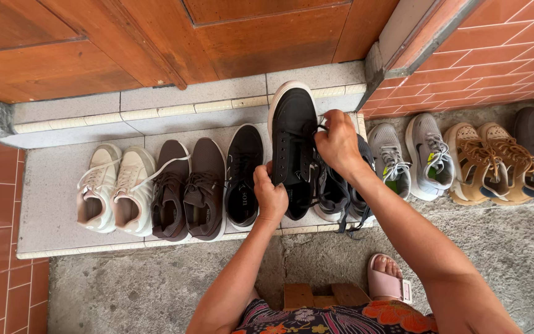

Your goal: The person unlaces two pairs of shoes on a tiled entryway step, then relaces each shoe with its original laces. The person handles the shoes one at a time, removing laces completely before threading them back through the eyelets and tying them.

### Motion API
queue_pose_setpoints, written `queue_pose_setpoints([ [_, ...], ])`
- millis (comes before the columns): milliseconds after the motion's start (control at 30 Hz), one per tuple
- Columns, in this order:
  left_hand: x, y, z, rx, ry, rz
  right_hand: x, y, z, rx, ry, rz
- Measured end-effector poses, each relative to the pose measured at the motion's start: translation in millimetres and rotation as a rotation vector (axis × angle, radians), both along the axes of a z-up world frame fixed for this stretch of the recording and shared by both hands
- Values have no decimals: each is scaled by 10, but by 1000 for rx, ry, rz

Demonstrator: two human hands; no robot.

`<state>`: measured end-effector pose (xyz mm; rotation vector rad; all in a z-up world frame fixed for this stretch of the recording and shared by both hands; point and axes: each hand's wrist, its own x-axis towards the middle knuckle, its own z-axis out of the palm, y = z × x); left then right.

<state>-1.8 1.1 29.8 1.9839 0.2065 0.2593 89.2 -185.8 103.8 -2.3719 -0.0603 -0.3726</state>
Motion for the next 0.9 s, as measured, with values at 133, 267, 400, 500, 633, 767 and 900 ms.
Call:
queue_pose_setpoints([
  [133, 35, 4, 24, 11, -32, 19, -4, -24, -3, 4, -74, 85],
  [267, 34, -13, 47, 14, -80, 21, -73, 65, 206, -78, -187, 228],
  [400, 21, -20, 53, 52, -113, 20, -196, 231, 451, -110, -378, 280],
  [500, 25, -38, 64, 45, -98, 14, -201, 319, 552, -173, -442, 362],
  [633, 11, -45, 72, 45, -97, 13, -166, 398, 472, -330, -528, 360],
  [767, 7, -27, 52, 44, -81, 5, -57, 353, 296, -338, -486, 407],
  [900, 2, 37, -15, 84, -9, 17, 356, 0, 224, -368, -614, 290],
])
